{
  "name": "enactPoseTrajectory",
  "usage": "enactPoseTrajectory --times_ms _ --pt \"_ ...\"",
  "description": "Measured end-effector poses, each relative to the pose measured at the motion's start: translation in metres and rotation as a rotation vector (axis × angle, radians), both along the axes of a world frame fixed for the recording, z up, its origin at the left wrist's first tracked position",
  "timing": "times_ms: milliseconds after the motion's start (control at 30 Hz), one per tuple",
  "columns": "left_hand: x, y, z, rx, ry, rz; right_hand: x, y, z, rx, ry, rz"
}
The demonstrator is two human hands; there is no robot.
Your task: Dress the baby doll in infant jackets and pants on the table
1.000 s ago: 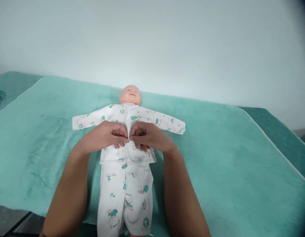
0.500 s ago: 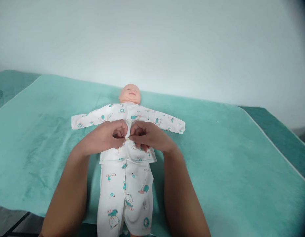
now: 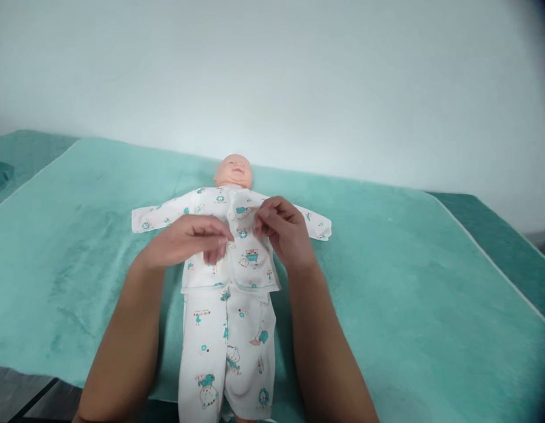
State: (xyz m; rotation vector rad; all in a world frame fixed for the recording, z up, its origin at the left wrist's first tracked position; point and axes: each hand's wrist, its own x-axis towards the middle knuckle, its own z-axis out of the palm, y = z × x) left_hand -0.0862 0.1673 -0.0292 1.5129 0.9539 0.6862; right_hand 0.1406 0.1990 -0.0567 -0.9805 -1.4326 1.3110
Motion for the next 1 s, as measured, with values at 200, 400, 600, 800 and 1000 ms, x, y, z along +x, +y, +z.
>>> enactPoseTrajectory --times_ms 200,400,600,800,1000 --pt "0.016 0.002 -0.007 0.234 0.016 0.317 -0.027 -0.005 -0.008 0.314 -0.147 -0.191" --pt "0.018 -0.014 -0.031 0.31 0.11 0.346 -0.027 -0.058 -0.036 0.384 -0.371 -0.139" --pt "0.007 -0.039 -0.071 0.527 0.218 0.712 -0.004 -0.151 -0.068 0.196 -0.519 -0.078" --pt "-0.036 -0.041 -0.089 0.695 0.826 0.906 0.03 -0.172 -0.079 0.067 -0.395 -0.103" --pt "-0.082 -0.022 -0.091 0.565 1.122 0.87 0.105 -0.067 -0.075 0.166 -0.628 -0.576"
